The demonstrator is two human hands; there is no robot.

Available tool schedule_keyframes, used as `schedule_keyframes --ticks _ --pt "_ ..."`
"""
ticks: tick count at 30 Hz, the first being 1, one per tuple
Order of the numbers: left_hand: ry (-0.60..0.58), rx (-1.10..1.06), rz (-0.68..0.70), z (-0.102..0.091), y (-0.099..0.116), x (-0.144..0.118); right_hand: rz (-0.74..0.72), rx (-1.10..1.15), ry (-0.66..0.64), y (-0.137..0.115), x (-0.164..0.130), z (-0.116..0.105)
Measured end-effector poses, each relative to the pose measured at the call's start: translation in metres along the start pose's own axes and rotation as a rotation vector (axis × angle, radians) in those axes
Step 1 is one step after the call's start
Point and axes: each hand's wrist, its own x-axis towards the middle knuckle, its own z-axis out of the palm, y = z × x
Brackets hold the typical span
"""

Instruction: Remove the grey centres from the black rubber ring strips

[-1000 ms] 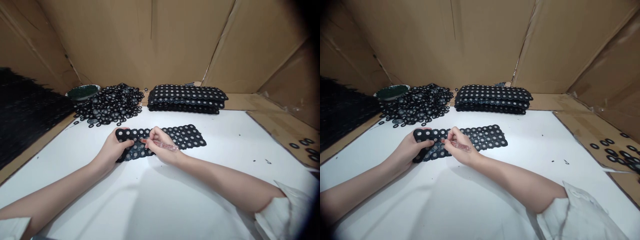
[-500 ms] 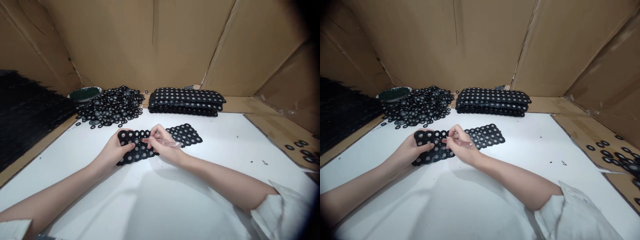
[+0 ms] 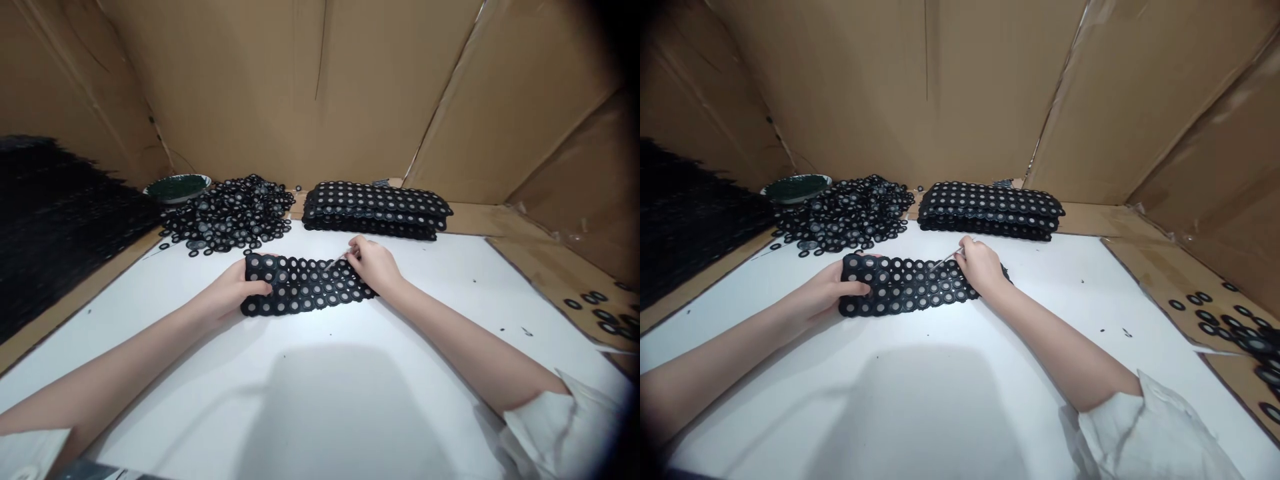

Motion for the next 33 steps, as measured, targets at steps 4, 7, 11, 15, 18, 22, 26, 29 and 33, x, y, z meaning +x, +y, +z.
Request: schedule_keyframes --ticks 4,7,11,15,18,22,26,29,33 --pt "-0.028 -0.028 -0.018 -0.004 -0.003 0.002 0.001 -0.118 -0.046 -0.004 -0.004 -0.011" --pt "-0.038 -0.016 -0.06 -0.006 -0.005 0.002 0.033 -0.206 -0.125 -0.003 -0.01 -0.02" --pt "-0.018 -0.006 -0.109 -0.008 -0.007 0.003 0.073 -0.263 -0.181 0.001 -0.017 -0.028" --pt "-0.019 -0.048 -0.099 -0.01 -0.009 0.004 0.102 -0.312 -0.199 0.001 -0.016 -0.027" --pt "-0.016 -0.097 -0.103 -0.01 -0.01 0.004 0.103 -0.331 -0.198 0.001 -0.014 -0.023" --pt "0.019 -0.12 -0.09 -0.009 -0.011 0.003 0.114 -0.347 -0.178 -0.003 -0.016 -0.022" --pt "0.023 -0.145 -0.063 -0.008 -0.011 0.003 -0.094 -0.067 -0.09 -0.022 -0.02 -0.028" --pt "0.025 -0.134 -0.031 -0.007 -0.011 0.003 -0.278 0.353 -0.257 -0.043 -0.015 -0.029" --pt "0.078 -0.025 0.07 -0.006 -0.016 0.004 -0.325 0.596 -0.583 -0.064 -0.004 -0.021"
